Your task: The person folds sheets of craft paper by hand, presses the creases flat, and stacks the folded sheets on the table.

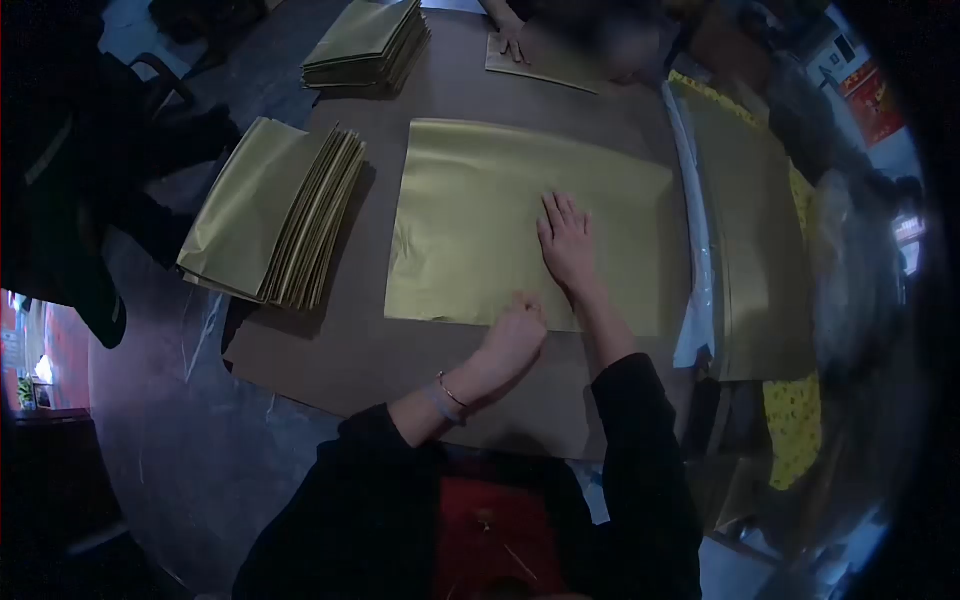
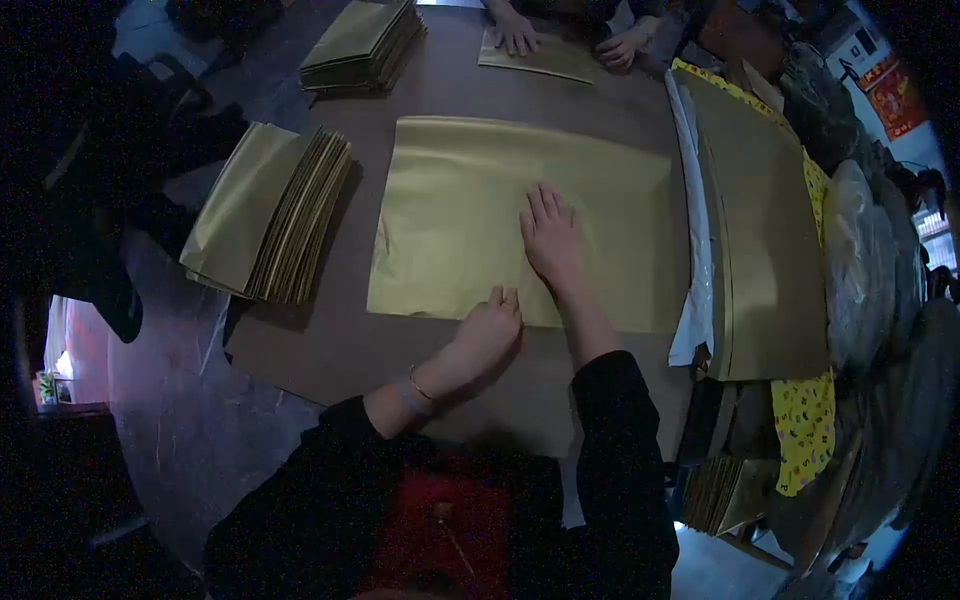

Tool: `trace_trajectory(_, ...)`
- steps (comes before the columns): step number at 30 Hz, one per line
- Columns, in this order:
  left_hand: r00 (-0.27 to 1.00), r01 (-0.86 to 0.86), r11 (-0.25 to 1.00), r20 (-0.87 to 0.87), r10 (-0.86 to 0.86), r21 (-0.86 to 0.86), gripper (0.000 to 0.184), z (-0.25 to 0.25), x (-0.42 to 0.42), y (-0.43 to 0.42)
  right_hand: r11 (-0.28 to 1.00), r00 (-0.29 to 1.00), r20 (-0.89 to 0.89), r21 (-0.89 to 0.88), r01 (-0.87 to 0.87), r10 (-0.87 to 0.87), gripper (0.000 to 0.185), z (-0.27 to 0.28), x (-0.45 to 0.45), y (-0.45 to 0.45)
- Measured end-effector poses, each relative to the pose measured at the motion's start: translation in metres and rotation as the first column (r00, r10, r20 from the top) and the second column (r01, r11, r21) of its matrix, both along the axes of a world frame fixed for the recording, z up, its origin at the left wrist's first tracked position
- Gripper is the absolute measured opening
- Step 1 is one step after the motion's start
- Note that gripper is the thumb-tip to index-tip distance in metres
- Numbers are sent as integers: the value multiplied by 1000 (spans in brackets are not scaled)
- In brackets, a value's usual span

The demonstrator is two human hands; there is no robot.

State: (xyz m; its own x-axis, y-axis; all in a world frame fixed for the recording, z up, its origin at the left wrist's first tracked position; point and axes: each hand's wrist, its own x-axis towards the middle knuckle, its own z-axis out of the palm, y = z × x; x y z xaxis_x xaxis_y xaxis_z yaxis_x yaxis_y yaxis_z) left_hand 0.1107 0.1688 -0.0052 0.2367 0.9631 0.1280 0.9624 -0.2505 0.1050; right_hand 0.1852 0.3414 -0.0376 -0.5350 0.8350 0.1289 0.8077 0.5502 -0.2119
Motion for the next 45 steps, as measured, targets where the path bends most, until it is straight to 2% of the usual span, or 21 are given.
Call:
trace_trajectory(2,987,-2,1000,-162,-2,-29,27,-2,12,1,1000,1000,2,6,-6,6,51,-1,-5,14)
trace_trajectory(3,968,-62,976,-251,7,-209,29,13,23,4,1000,999,41,-4,-4,4,52,-1,-8,20)
trace_trajectory(5,949,-91,996,-301,91,13,29,-11,35,2,1000,995,95,-14,-7,8,54,9,-13,29)
trace_trajectory(7,966,-103,994,-239,94,-26,31,-2,38,2,1000,995,104,3,-8,8,54,12,-18,37)
trace_trajectory(9,932,-31,999,-363,25,-11,33,-2,37,-3,1000,995,104,4,-6,6,55,9,-22,47)
trace_trajectory(10,918,-85,994,-384,104,66,35,-1,38,-5,1000,994,109,10,-4,3,55,6,-22,53)
trace_trajectory(13,927,-69,997,-368,76,32,35,0,37,-6,999,997,76,-26,-24,26,56,9,-24,60)
trace_trajectory(17,946,-81,996,-311,90,41,36,0,38,-7,1000,998,65,9,-17,16,55,7,-30,71)
trace_trajectory(23,913,-72,992,-394,107,101,34,-2,37,-7,1000,998,60,13,-6,5,55,10,-36,81)
trace_trajectory(25,905,-45,998,-421,56,36,34,2,36,-7,1000,998,70,-27,0,1,56,14,-38,82)
trace_trajectory(29,926,-98,991,-357,125,93,34,-6,40,-6,1000,998,63,-7,10,-10,57,8,-41,90)
trace_trajectory(40,914,-82,994,-393,103,70,34,-10,41,-6,999,1000,8,-16,30,-30,56,9,-45,106)
trace_trajectory(43,927,-54,998,-370,58,20,35,-4,35,-5,999,997,72,34,32,-34,57,5,-46,109)
trace_trajectory(44,928,-56,998,-369,54,6,35,0,35,-5,999,999,30,-2,36,-36,58,9,-46,106)
trace_trajectory(45,936,-58,998,-348,52,-5,35,5,35,-4,999,997,61,9,38,-39,58,10,-47,108)
